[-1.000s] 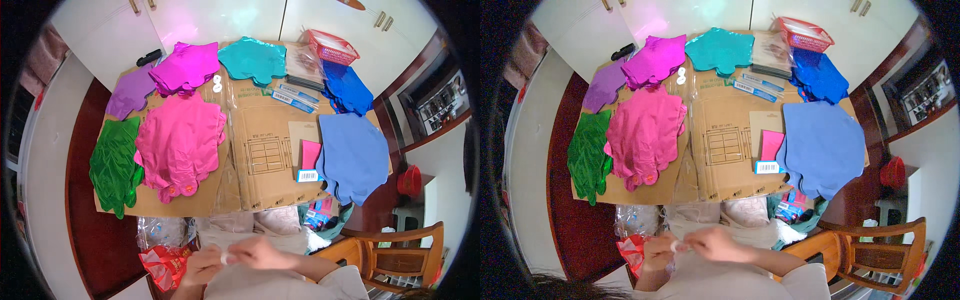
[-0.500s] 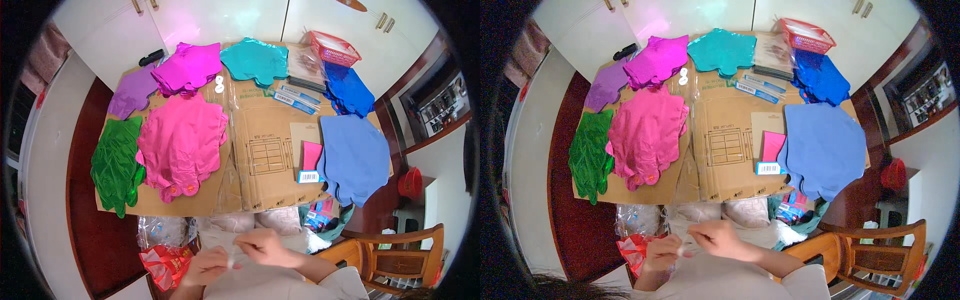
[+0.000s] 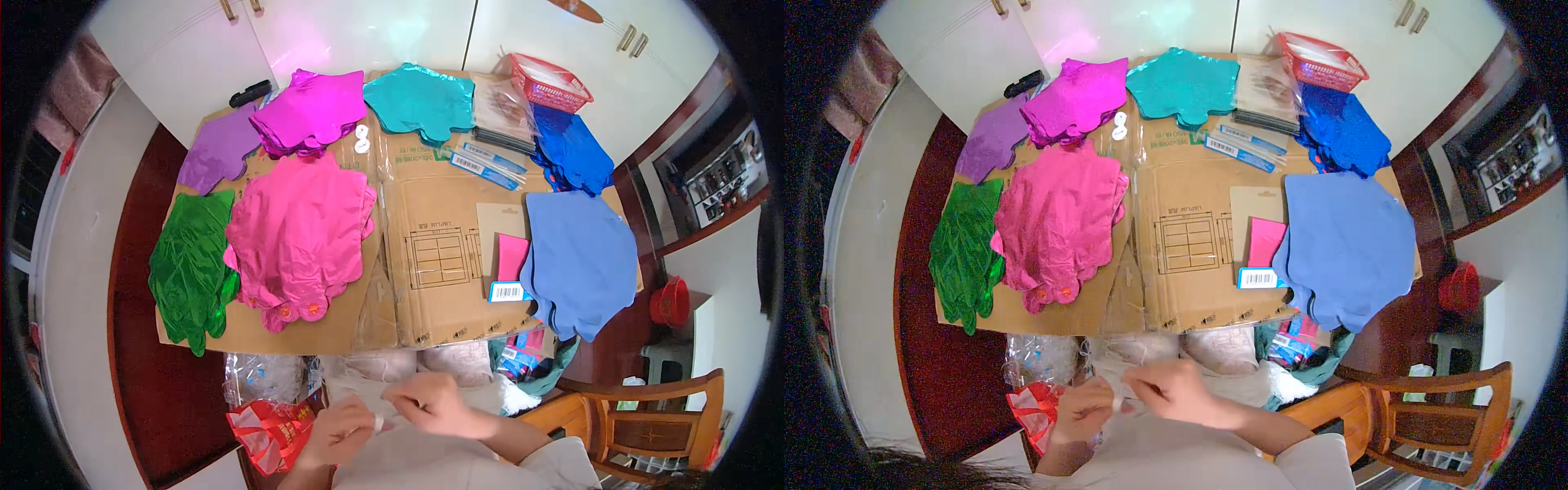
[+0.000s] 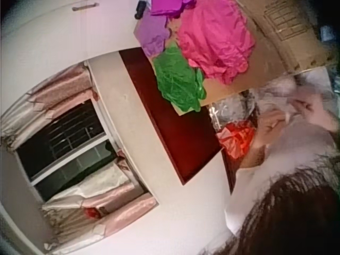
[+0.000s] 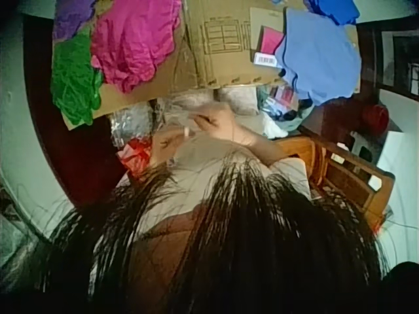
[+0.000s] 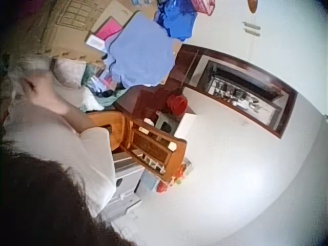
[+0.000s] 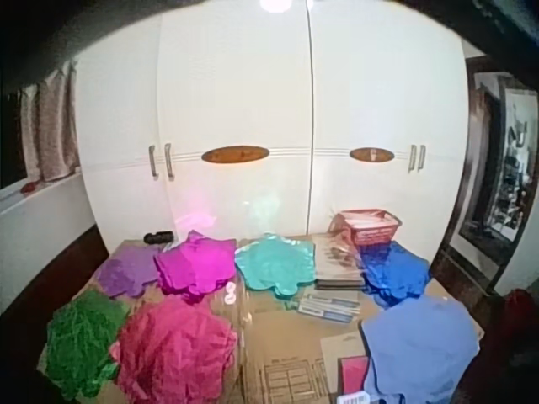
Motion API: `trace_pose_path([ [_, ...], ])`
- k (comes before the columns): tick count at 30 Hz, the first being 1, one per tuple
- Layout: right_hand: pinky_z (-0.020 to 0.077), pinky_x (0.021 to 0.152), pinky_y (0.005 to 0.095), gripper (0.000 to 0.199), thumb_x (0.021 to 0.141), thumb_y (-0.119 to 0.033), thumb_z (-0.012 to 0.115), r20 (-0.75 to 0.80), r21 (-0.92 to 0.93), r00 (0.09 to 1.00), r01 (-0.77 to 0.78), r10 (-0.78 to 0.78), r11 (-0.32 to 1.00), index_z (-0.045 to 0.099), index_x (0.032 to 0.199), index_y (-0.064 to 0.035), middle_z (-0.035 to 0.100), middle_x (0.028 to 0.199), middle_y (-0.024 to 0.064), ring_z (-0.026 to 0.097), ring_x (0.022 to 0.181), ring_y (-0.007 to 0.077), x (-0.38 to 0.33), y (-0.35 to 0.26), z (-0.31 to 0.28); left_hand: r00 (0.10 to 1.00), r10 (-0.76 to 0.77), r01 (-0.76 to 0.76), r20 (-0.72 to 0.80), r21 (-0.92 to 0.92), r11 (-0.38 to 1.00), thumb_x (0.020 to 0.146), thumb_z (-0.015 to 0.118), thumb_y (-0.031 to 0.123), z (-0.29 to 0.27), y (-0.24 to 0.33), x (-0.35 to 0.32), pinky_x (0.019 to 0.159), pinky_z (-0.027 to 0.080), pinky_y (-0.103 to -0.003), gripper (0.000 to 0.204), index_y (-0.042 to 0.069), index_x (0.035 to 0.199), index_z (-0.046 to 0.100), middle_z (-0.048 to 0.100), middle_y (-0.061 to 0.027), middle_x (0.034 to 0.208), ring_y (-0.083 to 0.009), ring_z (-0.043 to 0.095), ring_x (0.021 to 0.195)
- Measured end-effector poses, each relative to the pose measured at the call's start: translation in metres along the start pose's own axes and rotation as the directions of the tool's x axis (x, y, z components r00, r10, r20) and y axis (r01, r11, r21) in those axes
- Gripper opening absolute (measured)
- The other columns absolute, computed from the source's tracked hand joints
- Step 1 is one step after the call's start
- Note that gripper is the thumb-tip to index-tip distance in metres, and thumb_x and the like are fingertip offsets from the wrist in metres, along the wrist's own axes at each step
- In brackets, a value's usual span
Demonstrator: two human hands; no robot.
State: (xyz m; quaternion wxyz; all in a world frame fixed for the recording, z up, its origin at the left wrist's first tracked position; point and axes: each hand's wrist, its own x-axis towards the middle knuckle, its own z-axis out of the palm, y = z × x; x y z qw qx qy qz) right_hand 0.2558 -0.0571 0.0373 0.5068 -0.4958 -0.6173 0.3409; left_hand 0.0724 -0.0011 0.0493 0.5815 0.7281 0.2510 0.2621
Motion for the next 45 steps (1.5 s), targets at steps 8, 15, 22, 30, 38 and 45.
trace_pose_path([
  [8, 0.0366, 0.043, 0.0316, 0.011, 0.068, -0.004, 0.062, -0.016, -0.066, 1.0, -0.003, 0.002, 0.998, 0.064, 0.078, -0.0051, 0.051, 0.055, 0.0069, 0.05, 0.047, 0.021, 0.008, -0.003, -0.007, 0.999, 0.051, -0.051, 0.001, 0.107, 0.993, 0.071, 0.055, -0.004, 0.004, -0.004, 0.001, 0.063, 0.04, -0.028, 0.025, 0.004, 0.093, 0.064, 0.058, -0.0069, 0.07, -0.0199, 0.051, 0.068],
  [15, 0.0348, 0.041, 0.0306, 0.011, 0.066, -0.005, 0.067, -0.017, -0.123, 0.996, 0.083, -0.086, 0.989, 0.064, 0.077, -0.0061, 0.049, 0.053, 0.0049, 0.046, 0.045, 0.0187, -0.002, 0.002, 0.012, 0.979, -0.067, 0.096, -0.194, 0.141, 0.985, 0.074, 0.053, -0.005, 0.008, -0.006, 0.007, 0.065, 0.04, -0.027, 0.026, 0.003, 0.097, 0.062, 0.06, -0.0073, 0.075, -0.0195, 0.05, 0.072],
  [22, 0.0413, 0.047, 0.0285, 0.016, 0.066, -0.001, 0.066, -0.084, -0.045, 0.993, 0.079, -0.083, 0.996, 0.066, 0.081, -0.0059, 0.055, 0.061, 0.0041, 0.054, 0.053, 0.017, 0.012, 0.005, -0.004, 0.995, -0.037, 0.033, -0.093, -0.044, 0.998, 0.074, 0.054, -0.004, 0.012, -0.02, -0.001, 0.063, 0.04, -0.026, 0.022, 0.001, 0.094, 0.062, 0.059, -0.0061, 0.074, -0.0181, 0.05, 0.071],
  [30, 0.0465, 0.056, 0.0294, 0.014, 0.07, -0.003, 0.064, -0.024, 0.056, 0.999, -0.036, 0.037, 0.998, 0.065, 0.084, -0.0055, 0.061, 0.073, 0.0081, 0.059, 0.064, 0.0214, 0.009, 0.012, 0.004, 0.927, -0.363, 0.226, -0.09, -0.638, 0.736, 0.077, 0.051, -0.003, 0.02, -0.018, -0.002, 0.073, 0.035, -0.026, 0.017, -0.001, 0.088, 0.064, 0.053, -0.0056, 0.079, -0.0151, 0.047, 0.079],
  [38, 0.0437, 0.052, 0.0286, 0.015, 0.067, -0.002, 0.066, -0.107, -0.09, 0.994, 0.005, -0.014, 0.996, 0.065, 0.082, -0.0041, 0.062, 0.073, 0.0075, 0.057, 0.06, 0.0194, 0.0, 0.016, 0.018, 0.929, -0.199, 0.114, -0.311, -0.27, 0.956, 0.081, 0.048, -0.005, 0.025, -0.026, 0.003, 0.084, 0.038, -0.026, 0.022, 0.001, 0.098, 0.061, 0.058, -0.0076, 0.094, -0.015, 0.051, 0.092],
  [45, 0.0462, 0.058, 0.029, 0.021, 0.067, -0.004, 0.067, 0.015, -0.098, 0.991, 0.137, -0.136, 0.986, 0.064, 0.089, -0.0039, 0.062, 0.078, 0.0087, 0.059, 0.066, 0.0202, 0.005, -0.003, 0.0, 0.932, -0.324, 0.23, -0.162, -0.426, 0.875, 0.083, 0.046, -0.006, 0.012, -0.03, -0.002, 0.083, 0.04, -0.025, 0.022, -0.001, 0.101, 0.058, 0.058, -0.0093, 0.099, -0.0156, 0.054, 0.093],
])
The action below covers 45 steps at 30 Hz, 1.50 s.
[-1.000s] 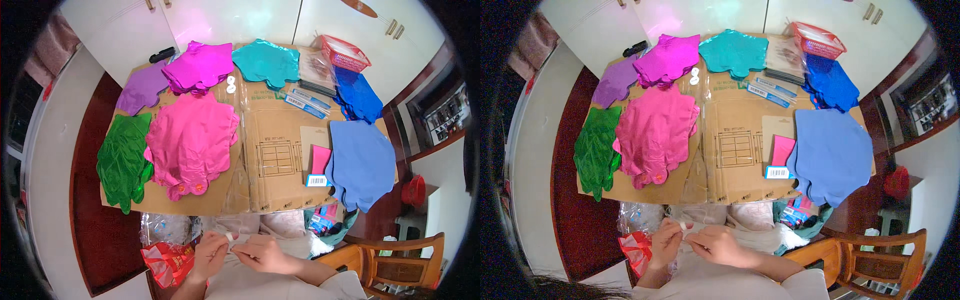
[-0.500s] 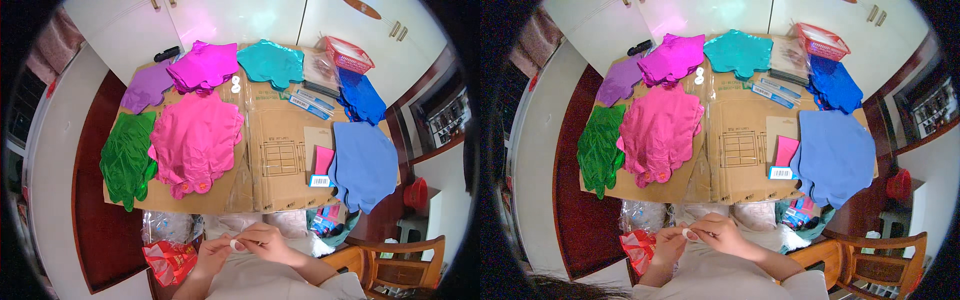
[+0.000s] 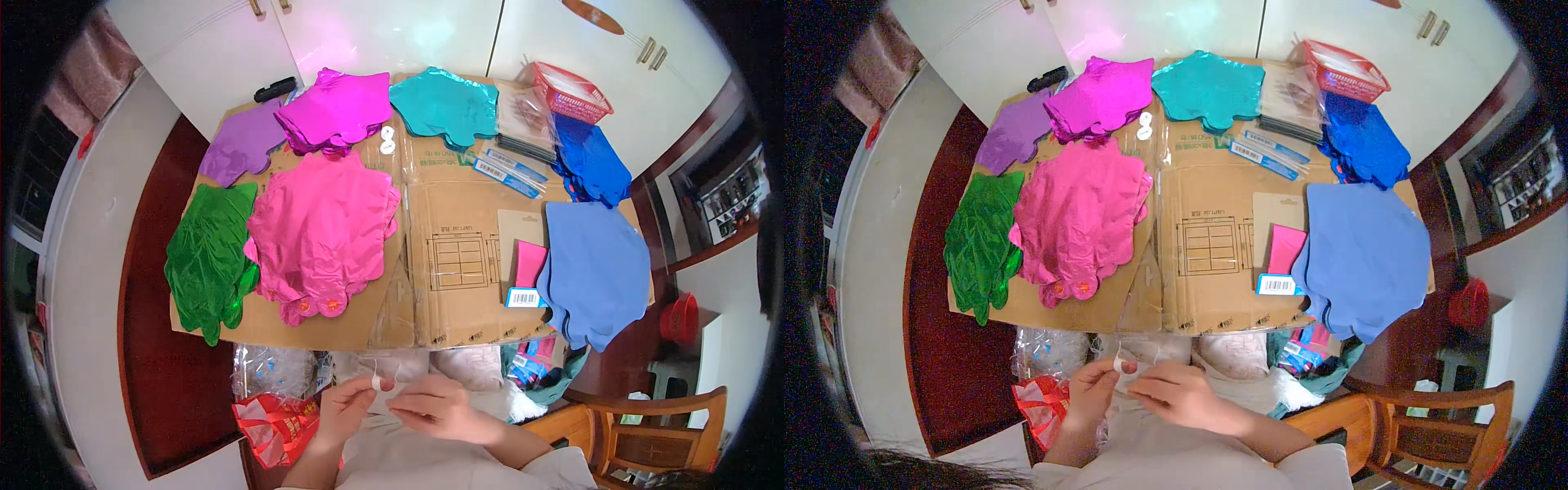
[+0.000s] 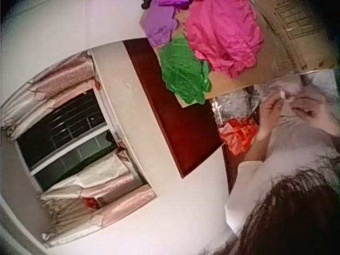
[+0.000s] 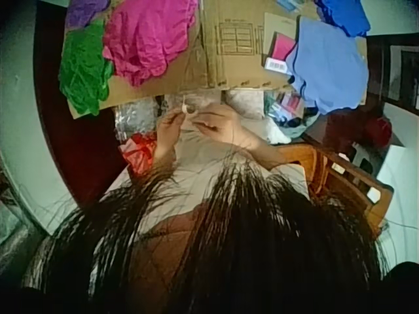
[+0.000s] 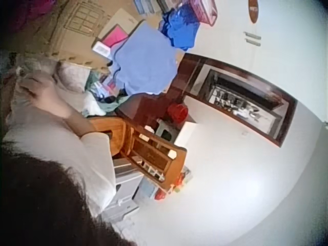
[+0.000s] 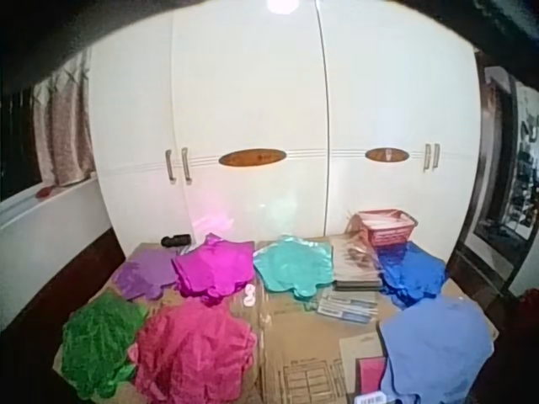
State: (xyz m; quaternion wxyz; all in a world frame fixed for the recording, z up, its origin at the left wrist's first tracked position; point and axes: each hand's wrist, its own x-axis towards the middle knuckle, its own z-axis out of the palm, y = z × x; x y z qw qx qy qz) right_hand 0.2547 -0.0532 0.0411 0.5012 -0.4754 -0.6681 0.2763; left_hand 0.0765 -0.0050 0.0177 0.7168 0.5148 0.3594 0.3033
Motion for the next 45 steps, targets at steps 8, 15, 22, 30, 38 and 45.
trace_pose_path([
  [8, 0.0472, 0.074, 0.0301, 0.029, 0.075, -0.004, 0.062, 0.317, 0.194, 0.924, -0.283, 0.213, 0.939, 0.06, 0.104, -0.002, 0.061, 0.098, 0.0143, 0.059, 0.089, 0.0236, 0.019, 0.01, -0.012, 0.983, 0.144, -0.15, 0.115, 0.042, 0.988, 0.079, 0.051, -0.008, -0.004, 0.0, 0.001, 0.074, 0.037, -0.023, 0.022, 0.002, 0.097, 0.058, 0.052, -0.0062, 0.095, -0.0127, 0.048, 0.089],
  [15, 0.0443, 0.076, 0.0238, 0.026, 0.079, -0.002, 0.06, 0.414, 0.517, 0.782, -0.624, 0.466, 0.587, 0.059, 0.104, 0.0015, 0.061, 0.097, 0.009, 0.056, 0.089, 0.0127, 0.009, 0.013, -0.003, 0.98, 0.082, -0.102, 0.18, 0.105, 0.989, 0.08, 0.052, -0.006, -0.009, -0.004, 0.0, 0.071, 0.036, -0.021, 0.02, 0.002, 0.097, 0.058, 0.052, -0.0051, 0.091, -0.0107, 0.047, 0.082],
  [22, 0.0447, 0.072, 0.0221, 0.024, 0.077, -0.008, 0.064, 0.447, 0.56, 0.791, -0.612, 0.418, 0.559, 0.06, 0.099, 0.0001, 0.061, 0.087, 0.0052, 0.055, 0.082, 0.0095, 0.001, 0.018, -0.003, 0.959, 0.038, -0.025, 0.282, -0.049, 0.998, 0.079, 0.053, -0.006, -0.01, -0.001, -0.002, 0.068, 0.038, -0.02, 0.02, 0.001, 0.098, 0.052, 0.056, -0.0052, 0.088, -0.0095, 0.049, 0.08],
  [30, 0.0446, 0.062, 0.0221, 0.017, 0.075, -0.01, 0.067, 0.365, 0.398, 0.769, -0.638, 0.524, 0.659, 0.061, 0.087, -0.0004, 0.061, 0.078, 0.0046, 0.055, 0.07, 0.0083, 0.01, 0.014, -0.003, 0.99, 0.132, -0.126, 0.055, -0.1, 0.987, 0.072, 0.059, -0.01, -0.005, 0.001, 0.004, 0.072, 0.044, -0.028, 0.03, 0.004, 0.09, 0.04, 0.057, -0.0108, 0.086, -0.0133, 0.055, 0.082],
  [38, 0.0457, 0.062, 0.0271, 0.011, 0.071, -0.01, 0.066, 0.07, 0.119, 0.93, -0.366, 0.36, 0.923, 0.062, 0.079, -0.003, 0.061, 0.074, 0.0074, 0.057, 0.067, 0.0131, 0.142, 0.053, -0.052, 0.957, 0.19, -0.197, -0.219, -0.011, 0.98, 0.076, 0.057, -0.007, -0.012, 0.015, 0.008, 0.069, 0.04, -0.021, 0.018, 0.002, 0.091, 0.05, 0.06, -0.0091, 0.09, -0.0099, 0.054, 0.08],
  [45, 0.0465, 0.057, 0.0309, 0.013, 0.064, -0.015, 0.068, -0.23, -0.411, 0.942, -0.322, 0.244, 0.853, 0.061, 0.071, -0.0067, 0.06, 0.066, 0.0086, 0.059, 0.061, 0.0193, 0.294, 0.155, -0.085, 0.962, 0.107, -0.116, -0.252, -0.019, 0.993, 0.08, 0.054, -0.003, -0.025, 0.007, 0.003, 0.073, 0.04, -0.022, 0.01, 0.0, 0.089, 0.053, 0.061, -0.0084, 0.089, -0.0094, 0.053, 0.081],
])
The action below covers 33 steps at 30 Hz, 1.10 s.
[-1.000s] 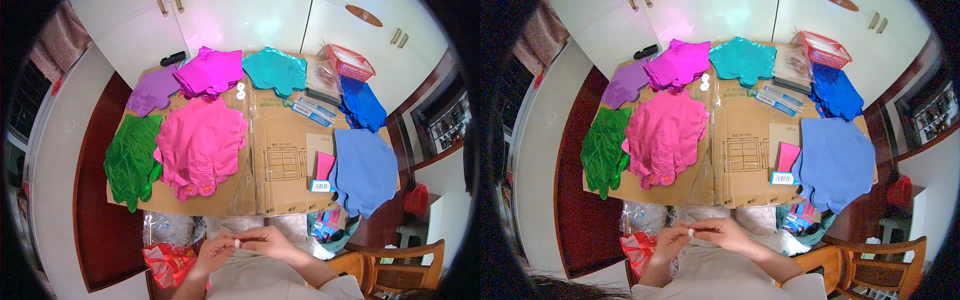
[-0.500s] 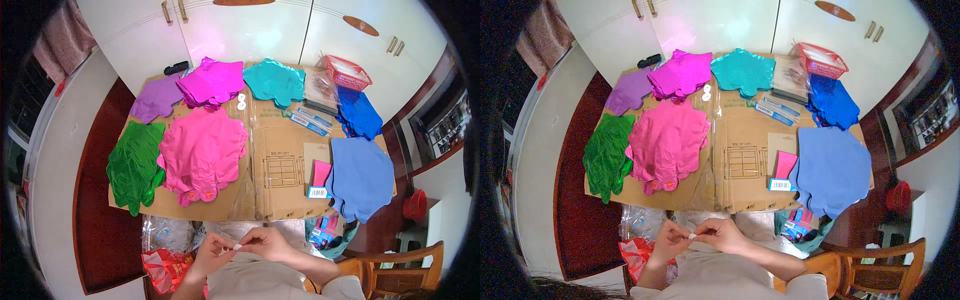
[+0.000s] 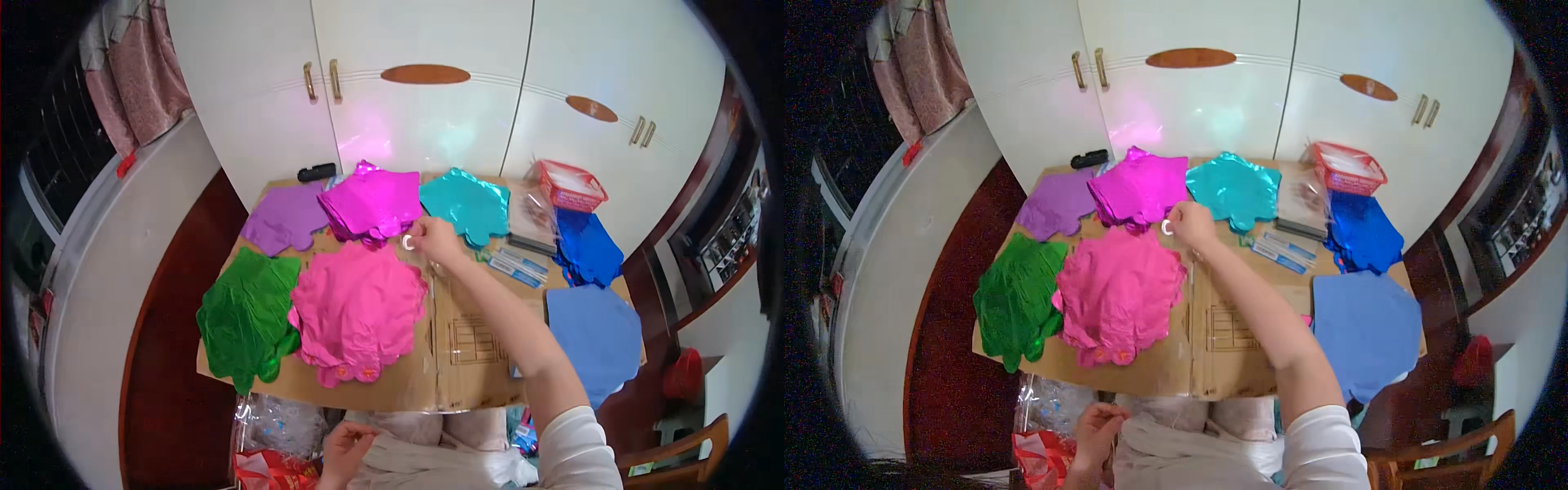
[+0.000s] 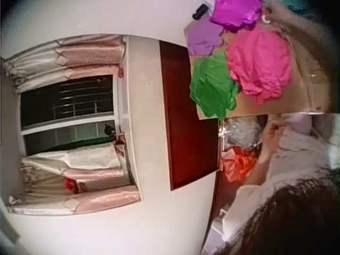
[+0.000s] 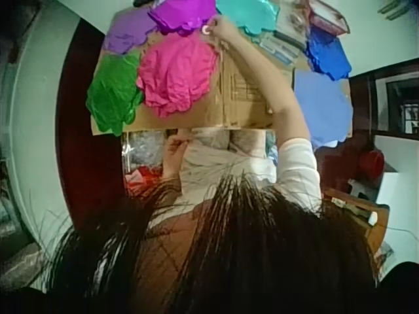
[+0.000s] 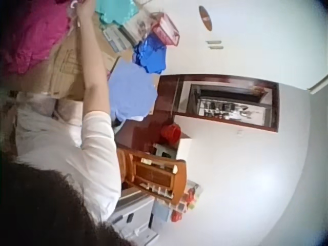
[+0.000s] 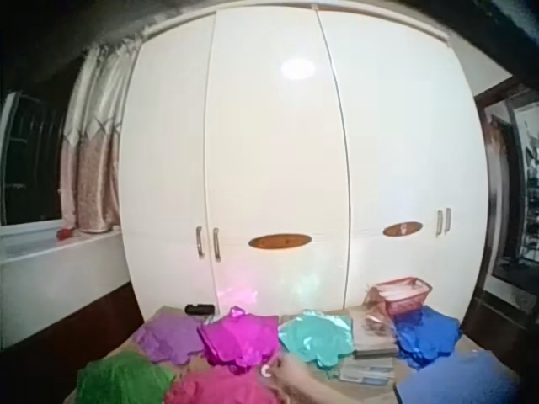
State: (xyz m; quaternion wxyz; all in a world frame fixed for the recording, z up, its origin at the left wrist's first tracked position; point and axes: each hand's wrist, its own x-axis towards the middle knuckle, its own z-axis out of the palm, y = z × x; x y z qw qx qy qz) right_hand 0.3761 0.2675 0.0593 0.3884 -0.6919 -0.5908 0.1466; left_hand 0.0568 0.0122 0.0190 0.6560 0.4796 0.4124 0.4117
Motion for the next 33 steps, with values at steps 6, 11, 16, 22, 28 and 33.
trace_pose_path([
  [6, 0.0489, 0.064, 0.0373, 0.01, 0.064, -0.016, 0.063, 0.077, -0.406, 0.997, 0.029, 0.002, 0.914, 0.064, 0.072, -0.0106, 0.061, 0.076, 0.0115, 0.06, 0.075, 0.0268, 0.032, -0.006, 0.032, 0.988, -0.025, 0.015, -0.155, -0.065, 0.998, 0.076, 0.051, -0.009, -0.024, -0.006, 0.001, 0.078, 0.045, -0.027, 0.014, 0.001, 0.086, 0.052, 0.061, -0.0109, 0.085, -0.0162, 0.058, 0.082],
  [11, 0.0488, 0.069, 0.0403, 0.011, 0.068, -0.017, 0.06, -0.036, -0.479, 0.995, 0.066, -0.095, 0.875, 0.064, 0.073, -0.0086, 0.061, 0.08, 0.0139, 0.058, 0.078, 0.0311, 0.029, -0.003, 0.042, 0.99, -0.07, 0.061, -0.12, -0.077, 0.995, 0.078, 0.053, -0.005, -0.022, -0.007, 0.003, 0.075, 0.042, -0.025, 0.011, 0.0, 0.088, 0.053, 0.061, -0.0095, 0.087, -0.0124, 0.055, 0.082],
  [16, 0.0472, 0.07, 0.0397, 0.021, 0.072, -0.007, 0.051, 0.053, -0.453, 0.905, 0.398, -0.422, 0.797, 0.062, 0.09, -0.0056, 0.058, 0.09, 0.0135, 0.055, 0.085, 0.0308, -0.011, -0.034, 0.011, 0.999, -0.017, 0.019, -0.048, 0.048, 0.999, 0.078, 0.056, -0.002, -0.021, -0.014, -0.002, 0.073, 0.041, -0.023, 0.012, 0.001, 0.089, 0.056, 0.061, -0.0066, 0.087, -0.0104, 0.054, 0.08],
  [22, 0.0482, 0.064, 0.0351, 0.028, 0.07, -0.01, 0.058, 0.472, -0.076, 0.737, 0.581, -0.484, 0.811, 0.057, 0.097, -0.0023, 0.055, 0.091, 0.0099, 0.055, 0.085, 0.0259, -0.198, -0.094, -0.073, 0.994, -0.028, -0.048, 0.109, 0.633, 0.772, 0.07, 0.062, 0.006, -0.011, -0.02, -0.007, 0.071, 0.044, -0.029, 0.015, 0.006, 0.085, 0.061, 0.061, -0.0086, 0.084, -0.0222, 0.056, 0.079],
  [28, 0.0478, 0.063, 0.0375, 0.017, 0.078, -0.018, 0.055, 0.644, 0.162, 0.749, 0.07, -0.159, 0.984, 0.061, 0.09, -0.0067, 0.058, 0.087, 0.0117, 0.058, 0.075, 0.03, -0.342, -0.017, -0.017, 0.956, 0.079, -0.278, 0.282, 0.79, 0.547, 0.068, 0.064, 0.009, -0.005, -0.065, -0.009, 0.075, 0.043, -0.039, 0.018, 0.005, 0.085, 0.061, 0.059, -0.0113, 0.082, -0.0288, 0.054, 0.082],
  [33, 0.0465, 0.071, 0.0401, 0.018, 0.077, -0.023, 0.059, 0.462, 0.082, 0.884, -0.128, 0.076, 0.988, 0.062, 0.088, -0.0087, 0.059, 0.092, 0.0118, 0.058, 0.079, 0.032, -0.378, 0.025, 0.042, 0.917, 0.199, -0.397, 0.345, 0.84, 0.37, 0.068, 0.062, 0.01, 0.006, -0.073, 0.001, 0.076, 0.042, -0.041, 0.019, 0.006, 0.086, 0.058, 0.056, -0.011, 0.087, -0.0313, 0.051, 0.086],
])
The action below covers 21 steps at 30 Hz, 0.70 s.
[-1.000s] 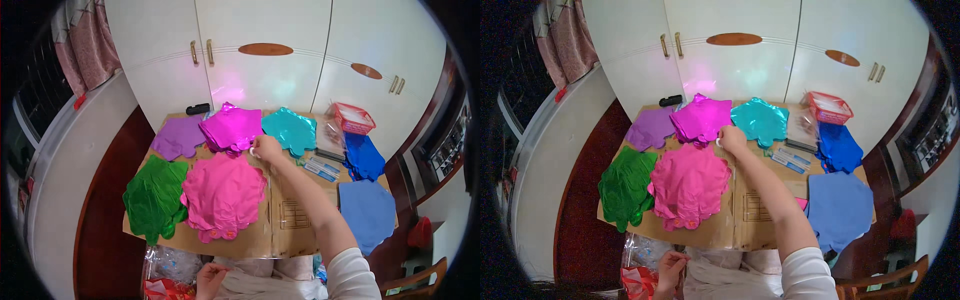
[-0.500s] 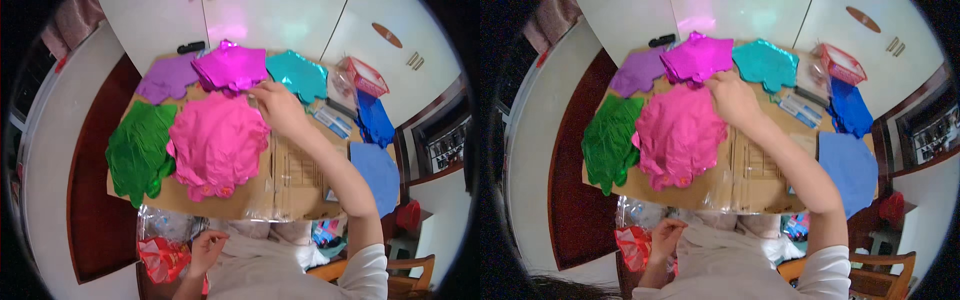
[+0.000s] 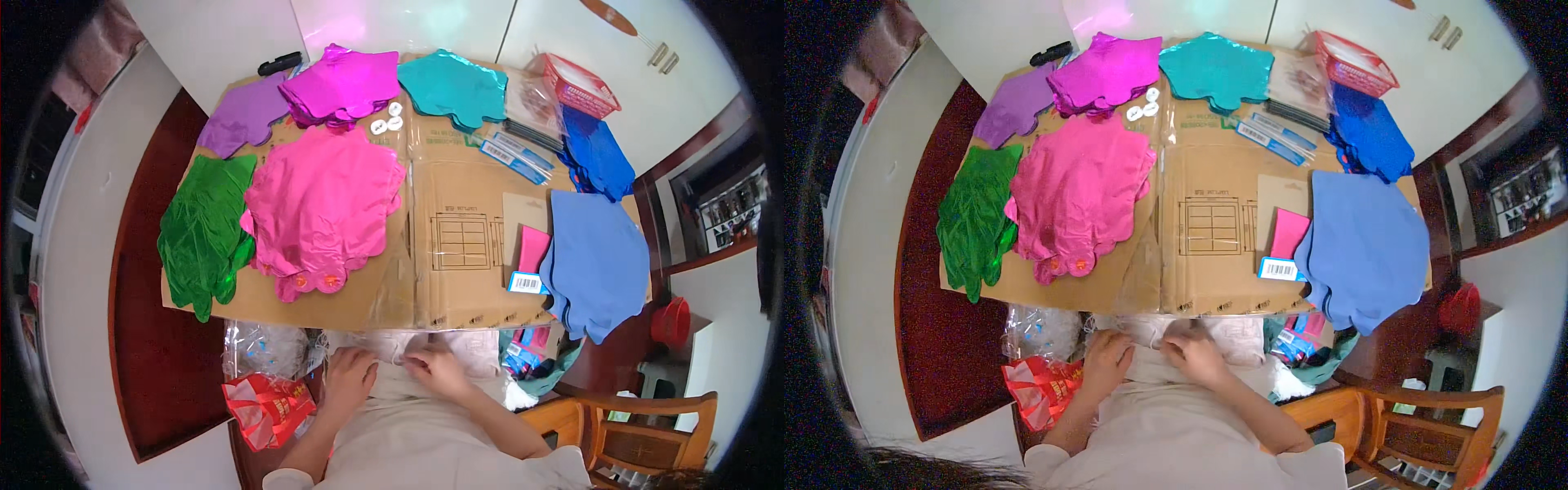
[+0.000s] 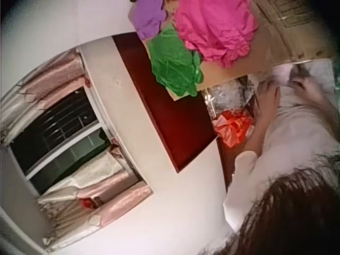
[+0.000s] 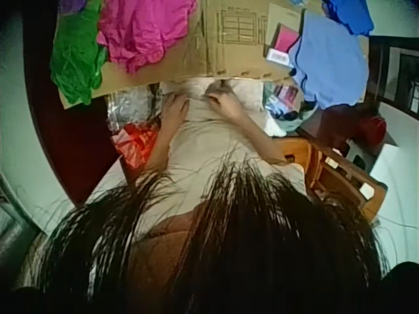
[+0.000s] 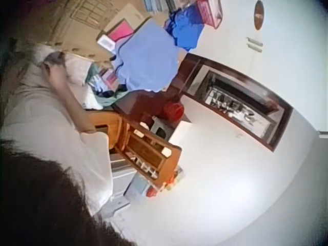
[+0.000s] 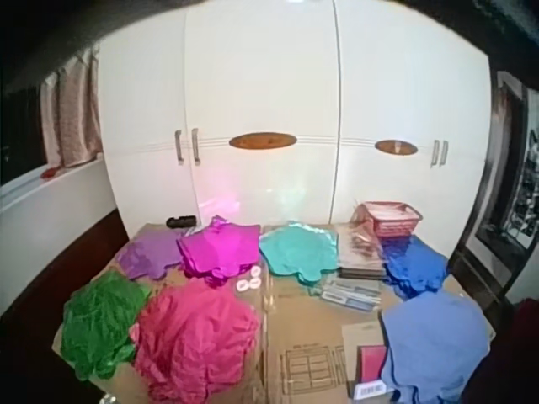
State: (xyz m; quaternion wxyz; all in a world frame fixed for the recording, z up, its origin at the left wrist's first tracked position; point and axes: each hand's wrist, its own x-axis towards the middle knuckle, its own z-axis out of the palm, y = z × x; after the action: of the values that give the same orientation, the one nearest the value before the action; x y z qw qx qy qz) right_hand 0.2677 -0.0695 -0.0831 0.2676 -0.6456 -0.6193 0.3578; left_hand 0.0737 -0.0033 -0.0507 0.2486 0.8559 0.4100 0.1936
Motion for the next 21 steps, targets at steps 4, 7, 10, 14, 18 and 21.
trace_pose_path([
  [4, 0.0453, 0.076, 0.0394, 0.019, 0.075, -0.025, 0.061, -0.075, -0.052, 0.991, 0.107, -0.111, 0.993, 0.062, 0.087, -0.0104, 0.06, 0.091, 0.0103, 0.056, 0.087, 0.0304, -0.003, -0.011, 0.013, 0.999, 0.035, -0.034, -0.003, 0.133, 0.991, 0.068, 0.061, 0.01, 0.014, -0.011, 0.021, 0.077, 0.04, -0.043, 0.021, 0.006, 0.088, 0.055, 0.052, -0.0112, 0.097, -0.0337, 0.048, 0.092],
  [7, 0.0448, 0.077, 0.0394, 0.02, 0.074, -0.026, 0.062, -0.051, -0.049, 0.993, 0.102, -0.104, 0.994, 0.061, 0.088, -0.0108, 0.06, 0.09, 0.01, 0.055, 0.089, 0.0293, -0.005, -0.008, 0.014, 0.998, 0.063, -0.066, 0.027, 0.165, 0.984, 0.069, 0.062, 0.011, 0.012, -0.015, 0.029, 0.077, 0.039, -0.044, 0.021, 0.006, 0.088, 0.055, 0.049, -0.0126, 0.101, -0.0351, 0.046, 0.094],
  [10, 0.0444, 0.076, 0.04, 0.021, 0.074, -0.026, 0.062, -0.091, -0.043, 0.99, 0.108, -0.112, 0.993, 0.06, 0.088, -0.0109, 0.06, 0.09, 0.01, 0.056, 0.087, 0.0291, -0.01, -0.005, 0.012, 0.99, 0.127, -0.133, 0.067, 0.092, 0.987, 0.069, 0.062, 0.012, 0.01, -0.042, 0.023, 0.077, 0.039, -0.044, 0.018, 0.005, 0.084, 0.055, 0.054, -0.0122, 0.094, -0.0329, 0.049, 0.091],
  [14, 0.044, 0.075, 0.0413, 0.02, 0.074, -0.024, 0.062, -0.061, -0.026, 0.995, 0.08, -0.081, 0.996, 0.06, 0.089, -0.0109, 0.06, 0.086, 0.0091, 0.057, 0.084, 0.029, -0.015, -0.002, 0.014, 0.978, -0.103, 0.087, 0.18, 0.096, 0.992, 0.068, 0.062, 0.01, -0.014, -0.055, 0.007, 0.073, 0.04, -0.042, 0.014, 0.005, 0.08, 0.056, 0.059, -0.0103, 0.082, -0.0292, 0.053, 0.087],
  [18, 0.0447, 0.072, 0.0413, 0.016, 0.075, -0.021, 0.06, -0.154, 0.089, 0.985, 0.092, -0.077, 0.992, 0.06, 0.088, -0.0108, 0.061, 0.083, 0.0085, 0.058, 0.078, 0.0288, -0.012, -0.001, 0.015, 0.984, -0.129, 0.12, 0.125, 0.08, 0.99, 0.07, 0.061, 0.011, -0.026, -0.053, 0.008, 0.072, 0.041, -0.04, 0.013, 0.005, 0.081, 0.057, 0.059, -0.011, 0.083, -0.0292, 0.054, 0.088],
  [21, 0.0459, 0.065, 0.0368, 0.012, 0.071, -0.015, 0.063, -0.189, 0.038, 0.98, 0.078, -0.07, 0.996, 0.062, 0.081, -0.0087, 0.059, 0.075, 0.0097, 0.058, 0.07, 0.0284, -0.01, 0.001, 0.018, 0.999, -0.027, 0.025, 0.034, 0.047, 0.999, 0.071, 0.061, 0.013, -0.013, -0.045, 0.018, 0.073, 0.041, -0.041, 0.015, 0.005, 0.083, 0.058, 0.057, -0.0138, 0.092, -0.0312, 0.052, 0.092],
])
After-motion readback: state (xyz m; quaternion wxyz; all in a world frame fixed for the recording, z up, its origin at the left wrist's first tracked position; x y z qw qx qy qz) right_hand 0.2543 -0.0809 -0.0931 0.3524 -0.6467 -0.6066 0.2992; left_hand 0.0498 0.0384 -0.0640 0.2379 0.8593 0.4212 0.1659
